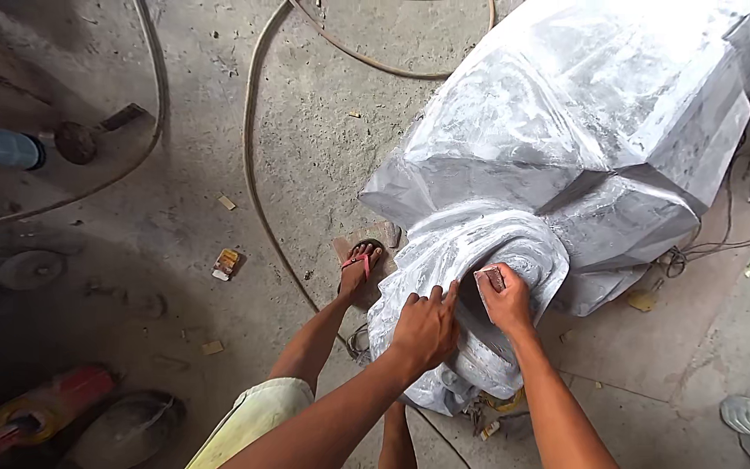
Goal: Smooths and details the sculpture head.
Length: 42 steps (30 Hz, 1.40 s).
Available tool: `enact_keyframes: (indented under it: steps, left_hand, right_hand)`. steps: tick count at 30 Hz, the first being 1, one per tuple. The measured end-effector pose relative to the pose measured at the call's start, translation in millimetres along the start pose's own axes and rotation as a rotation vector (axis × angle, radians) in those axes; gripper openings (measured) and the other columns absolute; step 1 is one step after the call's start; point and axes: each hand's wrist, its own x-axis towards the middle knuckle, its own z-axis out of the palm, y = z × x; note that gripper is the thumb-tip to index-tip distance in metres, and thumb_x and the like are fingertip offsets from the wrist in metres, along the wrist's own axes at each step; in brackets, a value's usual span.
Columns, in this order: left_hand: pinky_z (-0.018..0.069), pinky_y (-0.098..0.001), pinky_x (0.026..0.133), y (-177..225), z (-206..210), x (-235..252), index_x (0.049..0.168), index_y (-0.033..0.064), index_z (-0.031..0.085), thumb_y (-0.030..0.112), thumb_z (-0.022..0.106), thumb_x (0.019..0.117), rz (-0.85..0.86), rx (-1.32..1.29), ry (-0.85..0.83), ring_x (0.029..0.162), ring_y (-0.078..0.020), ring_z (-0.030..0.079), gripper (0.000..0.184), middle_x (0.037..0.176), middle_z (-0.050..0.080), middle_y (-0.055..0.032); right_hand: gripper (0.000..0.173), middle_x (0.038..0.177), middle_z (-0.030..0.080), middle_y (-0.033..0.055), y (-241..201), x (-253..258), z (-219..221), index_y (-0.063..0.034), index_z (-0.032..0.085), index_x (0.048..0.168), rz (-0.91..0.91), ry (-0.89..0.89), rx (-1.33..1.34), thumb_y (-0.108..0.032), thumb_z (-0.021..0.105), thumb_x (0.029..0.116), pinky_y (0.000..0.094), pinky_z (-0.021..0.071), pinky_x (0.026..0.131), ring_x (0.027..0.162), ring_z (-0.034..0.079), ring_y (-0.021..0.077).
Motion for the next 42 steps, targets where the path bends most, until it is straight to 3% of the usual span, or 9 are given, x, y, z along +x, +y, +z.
enact_keyframes:
  steps: [5,12,15,18,24,28,32,36,42]
  left_hand:
    - [0.0491,-0.0472,0.088,19,0,9,0.157,0.0038,0.037,0.032,0.043,0.1016,-0.014,0.183,-0.003,0.099,-0.0318,0.065,0.062,0.120,0.064,-0.0174]
    - [0.0472,-0.0479,0.088,22,-1,6,0.154,0.0081,0.044,0.029,0.041,0.1037,0.006,0.276,0.009,0.094,-0.0318,0.065,0.055,0.108,0.067,-0.0162]
    - [0.0468,-0.0477,0.088,28,-2,6,0.151,0.0052,0.047,0.027,0.042,0.1029,0.005,0.287,0.005,0.093,-0.0311,0.065,0.053,0.106,0.067,-0.0155]
    - [0.0470,-0.0461,0.086,27,4,5,0.147,0.0043,0.051,0.025,0.040,0.1023,0.003,0.282,0.056,0.092,-0.0299,0.065,0.050,0.104,0.067,-0.0146]
    - [0.0490,-0.0449,0.088,22,6,4,0.147,0.0052,0.050,0.030,0.039,0.1025,0.002,0.214,0.067,0.095,-0.0288,0.066,0.052,0.107,0.068,-0.0136]
    - [0.0488,-0.0449,0.090,21,3,6,0.144,0.0084,0.054,0.032,0.041,0.1017,0.009,0.200,0.057,0.095,-0.0280,0.067,0.050,0.105,0.069,-0.0126]
    - [0.0480,-0.0443,0.091,19,4,6,0.144,0.0111,0.054,0.035,0.038,0.1016,0.017,0.192,0.057,0.096,-0.0271,0.067,0.052,0.106,0.068,-0.0121]
    - [0.0485,-0.0442,0.091,16,7,4,0.146,0.0120,0.054,0.035,0.035,0.1022,0.023,0.186,0.056,0.096,-0.0274,0.067,0.053,0.108,0.068,-0.0124]
    - [0.0493,-0.0444,0.090,18,3,9,0.144,0.0075,0.052,0.034,0.036,0.1027,0.031,0.171,0.000,0.098,-0.0287,0.066,0.052,0.109,0.067,-0.0136]
  right_hand:
    - [0.027,0.082,0.069,0.0068,-6,-1,17,-0.0181,0.067,0.115,0.027,0.186,-0.182,-0.041,0.061,0.1013,0.0527,0.0535,0.058,0.068,0.067,0.0249]
    - [0.023,0.081,0.069,0.0064,-3,-1,16,-0.0180,0.068,0.111,-0.062,0.079,-0.233,-0.037,0.062,0.0993,0.0517,0.0540,0.059,0.071,0.068,0.0246]
    - [0.021,0.082,0.071,0.0052,-1,8,22,-0.0164,0.070,0.107,-0.047,0.189,-0.218,-0.035,0.063,0.0987,0.0513,0.0552,0.063,0.074,0.070,0.0235]
    - [0.024,0.080,0.070,0.0066,-3,2,28,-0.0164,0.068,0.109,-0.027,0.183,-0.241,-0.037,0.061,0.0990,0.0520,0.0539,0.059,0.071,0.069,0.0255]
    - [0.025,0.080,0.068,0.0081,-5,10,25,-0.0158,0.067,0.111,-0.005,0.244,-0.220,-0.037,0.061,0.0993,0.0522,0.0527,0.058,0.071,0.067,0.0264]
    - [0.024,0.083,0.071,0.0073,-7,6,28,-0.0157,0.069,0.108,0.000,0.186,-0.258,-0.036,0.062,0.0980,0.0536,0.0548,0.062,0.075,0.071,0.0264]
    - [0.024,0.084,0.071,0.0072,-5,9,31,-0.0150,0.069,0.109,0.016,0.279,-0.228,-0.035,0.062,0.0987,0.0527,0.0551,0.064,0.076,0.070,0.0259]
    - [0.023,0.081,0.071,0.0072,-8,4,27,-0.0155,0.068,0.107,-0.019,0.179,-0.283,-0.035,0.062,0.0977,0.0525,0.0545,0.061,0.074,0.070,0.0262]
    - [0.024,0.083,0.071,0.0084,-6,12,30,-0.0140,0.068,0.109,0.003,0.263,-0.260,-0.035,0.062,0.0982,0.0530,0.0552,0.062,0.074,0.070,0.0276]
